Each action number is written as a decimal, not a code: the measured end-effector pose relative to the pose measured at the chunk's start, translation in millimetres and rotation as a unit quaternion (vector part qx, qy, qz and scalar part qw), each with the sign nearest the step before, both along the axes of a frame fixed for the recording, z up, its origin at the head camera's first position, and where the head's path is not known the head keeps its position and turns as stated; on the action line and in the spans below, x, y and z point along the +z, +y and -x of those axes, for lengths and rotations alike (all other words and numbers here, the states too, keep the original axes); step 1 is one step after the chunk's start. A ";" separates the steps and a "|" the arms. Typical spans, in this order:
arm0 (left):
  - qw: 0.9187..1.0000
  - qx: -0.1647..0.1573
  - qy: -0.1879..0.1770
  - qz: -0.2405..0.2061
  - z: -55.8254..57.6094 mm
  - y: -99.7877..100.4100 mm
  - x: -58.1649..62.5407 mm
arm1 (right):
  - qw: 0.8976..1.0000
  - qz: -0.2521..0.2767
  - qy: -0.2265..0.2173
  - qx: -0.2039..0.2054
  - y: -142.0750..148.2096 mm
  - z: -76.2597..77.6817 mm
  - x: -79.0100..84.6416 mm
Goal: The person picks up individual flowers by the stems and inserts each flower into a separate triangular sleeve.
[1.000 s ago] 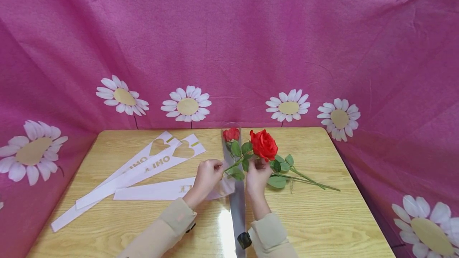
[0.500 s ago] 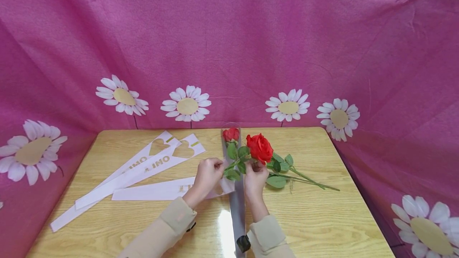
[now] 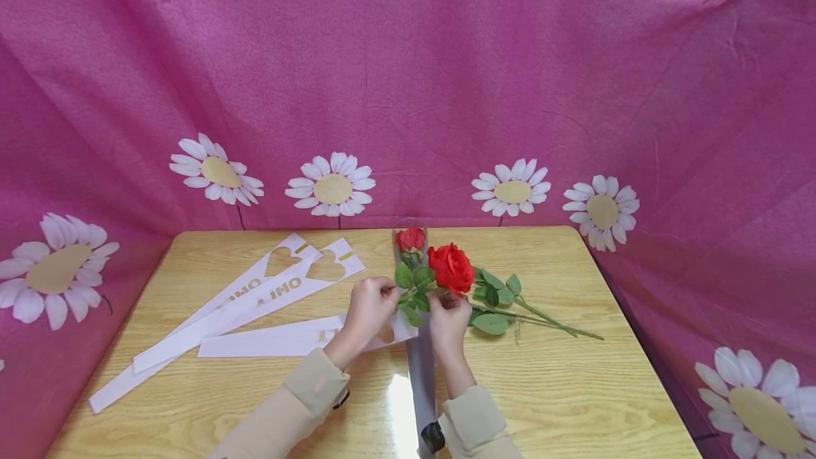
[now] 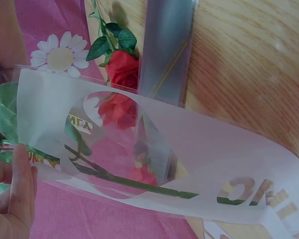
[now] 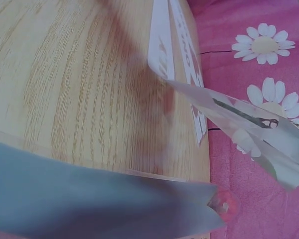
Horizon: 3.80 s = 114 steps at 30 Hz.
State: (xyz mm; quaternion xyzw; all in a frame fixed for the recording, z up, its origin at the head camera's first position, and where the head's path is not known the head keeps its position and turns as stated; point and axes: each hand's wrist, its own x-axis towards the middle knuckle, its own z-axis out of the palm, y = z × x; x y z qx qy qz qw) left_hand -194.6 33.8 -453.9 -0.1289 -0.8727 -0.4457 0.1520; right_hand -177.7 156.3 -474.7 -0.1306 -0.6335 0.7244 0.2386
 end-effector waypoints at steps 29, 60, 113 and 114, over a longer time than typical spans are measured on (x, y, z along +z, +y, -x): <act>0.996 0.012 0.035 -0.079 2.0 -3.0 13.2 | 0.989 -0.097 -0.015 0.109 1.0 -0.5 0.2; 0.994 0.007 0.083 -0.073 -2.9 1.2 11.0 | 0.943 -0.301 -0.051 0.134 8.6 1.5 -0.6; 0.996 0.024 0.077 0.045 10.4 -30.1 82.1 | 0.922 -0.353 -0.035 0.154 32.9 35.5 108.5; 0.994 0.029 0.083 0.071 10.3 -30.5 83.9 | 0.923 -0.352 -0.030 0.156 32.6 35.3 109.0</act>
